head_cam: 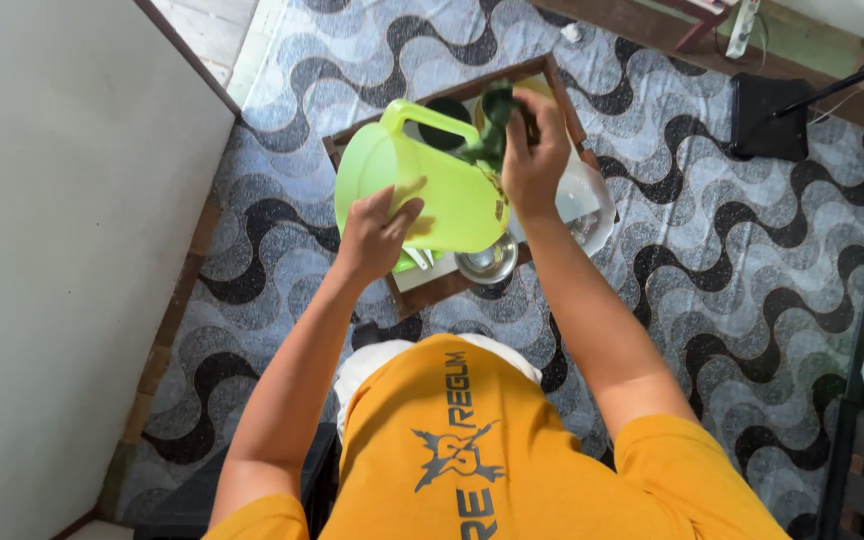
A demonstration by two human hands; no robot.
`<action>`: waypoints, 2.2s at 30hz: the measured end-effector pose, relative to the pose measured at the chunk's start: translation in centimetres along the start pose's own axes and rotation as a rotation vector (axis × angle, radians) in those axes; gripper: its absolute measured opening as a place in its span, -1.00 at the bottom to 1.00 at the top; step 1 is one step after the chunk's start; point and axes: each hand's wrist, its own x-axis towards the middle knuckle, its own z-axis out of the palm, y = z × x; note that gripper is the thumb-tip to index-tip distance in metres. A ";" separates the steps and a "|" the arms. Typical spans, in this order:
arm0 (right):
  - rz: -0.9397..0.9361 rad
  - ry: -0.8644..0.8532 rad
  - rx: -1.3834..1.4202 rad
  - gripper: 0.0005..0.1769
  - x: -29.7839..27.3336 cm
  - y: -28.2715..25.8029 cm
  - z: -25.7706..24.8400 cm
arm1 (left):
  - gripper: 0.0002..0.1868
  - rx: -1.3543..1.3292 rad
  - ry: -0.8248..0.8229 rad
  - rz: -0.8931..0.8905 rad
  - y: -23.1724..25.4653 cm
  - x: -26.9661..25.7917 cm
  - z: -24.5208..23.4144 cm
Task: Wiping a plastic pitcher and bowls with a cloth on a tray
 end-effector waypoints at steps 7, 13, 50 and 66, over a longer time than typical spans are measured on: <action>-0.204 -0.350 0.023 -0.77 0.6 -0.1 1.0 | -0.67 0.163 -0.121 0.073 1.2 -0.2 0.8; 0.352 -0.051 0.163 -0.81 -0.4 8.2 1.4 | -0.73 0.235 -0.131 0.076 0.4 -0.7 -0.6; 0.391 -0.728 0.474 -0.76 -5.7 0.8 -1.7 | -0.86 0.335 0.004 0.078 -4.0 2.1 -6.0; 0.209 -0.912 -0.133 -0.38 -3.1 -1.0 1.4 | -0.67 0.331 0.039 0.212 -2.4 -1.7 -5.7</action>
